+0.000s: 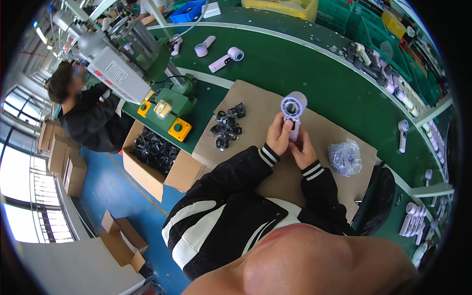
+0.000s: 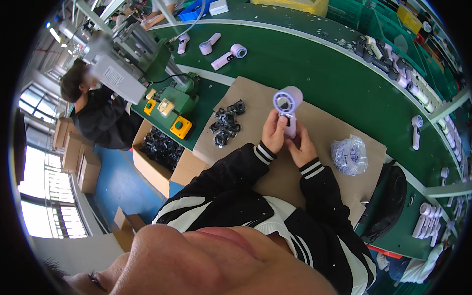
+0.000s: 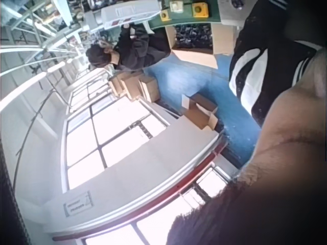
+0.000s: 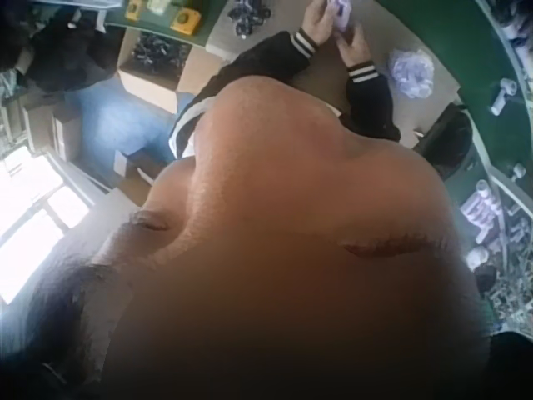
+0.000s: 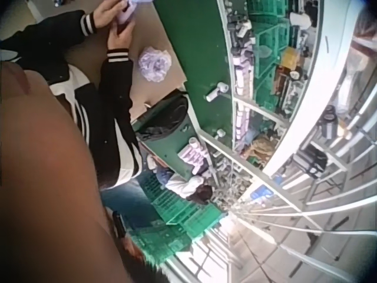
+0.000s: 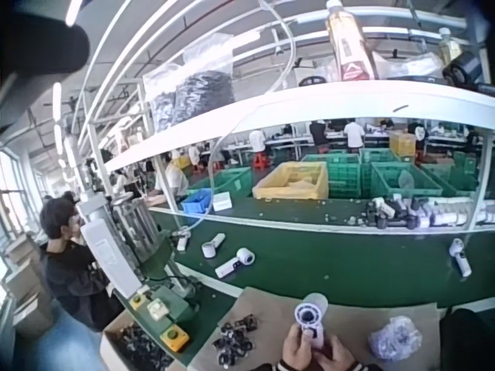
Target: Assembling and inspecting handheld infrared thermometers by applying components and labels at a factory workstation.
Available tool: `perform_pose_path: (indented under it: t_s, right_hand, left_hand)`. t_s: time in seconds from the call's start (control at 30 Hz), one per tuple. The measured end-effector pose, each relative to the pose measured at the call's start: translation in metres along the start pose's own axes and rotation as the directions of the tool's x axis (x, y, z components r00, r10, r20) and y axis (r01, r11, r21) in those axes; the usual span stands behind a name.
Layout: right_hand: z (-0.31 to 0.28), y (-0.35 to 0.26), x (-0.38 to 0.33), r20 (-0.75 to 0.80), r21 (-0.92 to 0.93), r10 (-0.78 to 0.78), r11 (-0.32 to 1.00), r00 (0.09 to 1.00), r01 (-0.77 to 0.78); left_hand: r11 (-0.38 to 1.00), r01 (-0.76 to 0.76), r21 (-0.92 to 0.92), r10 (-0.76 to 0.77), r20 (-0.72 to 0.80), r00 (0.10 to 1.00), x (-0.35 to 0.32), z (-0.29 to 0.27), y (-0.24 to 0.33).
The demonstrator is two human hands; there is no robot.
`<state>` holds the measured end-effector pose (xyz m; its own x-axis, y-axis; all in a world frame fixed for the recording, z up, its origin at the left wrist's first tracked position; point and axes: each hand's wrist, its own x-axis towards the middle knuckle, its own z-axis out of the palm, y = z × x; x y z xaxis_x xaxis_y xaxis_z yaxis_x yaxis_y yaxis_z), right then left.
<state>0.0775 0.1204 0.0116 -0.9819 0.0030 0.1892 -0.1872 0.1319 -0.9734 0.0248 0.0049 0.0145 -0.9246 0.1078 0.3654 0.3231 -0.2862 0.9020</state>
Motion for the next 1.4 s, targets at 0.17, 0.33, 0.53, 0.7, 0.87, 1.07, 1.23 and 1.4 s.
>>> perform_pose_path:
  t_s: [0.17,0.33,0.53,0.7,0.87,1.07,1.23,1.4]
  right_hand:
    - [0.007,0.005,-0.006,-0.03,-0.177,-0.027,0.984,0.999,0.021]
    - [-0.007,0.01,0.002,-0.048,-0.093,0.019,0.995,0.999,-0.023]
    - [-0.021,-0.002,0.0,0.098,-0.098,0.087,0.992,0.991,-0.077]
    - [-0.016,-0.007,0.0,0.096,-0.067,0.113,0.992,0.989,-0.107]
    - [-0.015,-0.005,-0.001,0.061,-0.003,0.175,0.985,0.983,-0.175]
    - [-0.011,0.003,0.003,0.073,0.234,0.182,0.953,0.981,-0.194]
    - [-0.004,-0.001,-0.003,0.076,0.387,0.302,0.869,0.95,-0.308]
    - [-0.002,-0.013,-0.002,0.119,0.373,0.348,0.852,0.93,-0.367]
  left_hand:
    - [0.993,0.052,-0.109,-0.048,0.044,0.998,-0.001,0.0,0.003]
    - [0.976,0.018,-0.218,0.004,0.099,0.995,0.007,-0.001,0.008]
    - [0.969,0.071,-0.237,-0.066,0.03,0.997,0.016,-0.016,0.018]
    - [0.958,0.029,-0.284,-0.026,0.015,1.0,0.021,-0.017,0.014]
    - [0.965,-0.044,-0.26,0.057,0.043,0.997,0.022,-0.016,0.011]
    - [0.978,-0.148,-0.144,0.148,-0.01,0.989,0.019,-0.01,0.021]
    - [0.986,-0.139,-0.095,0.141,0.017,0.99,0.015,-0.005,0.031]
    - [0.977,-0.214,0.002,0.214,0.04,0.976,0.021,-0.017,0.014]
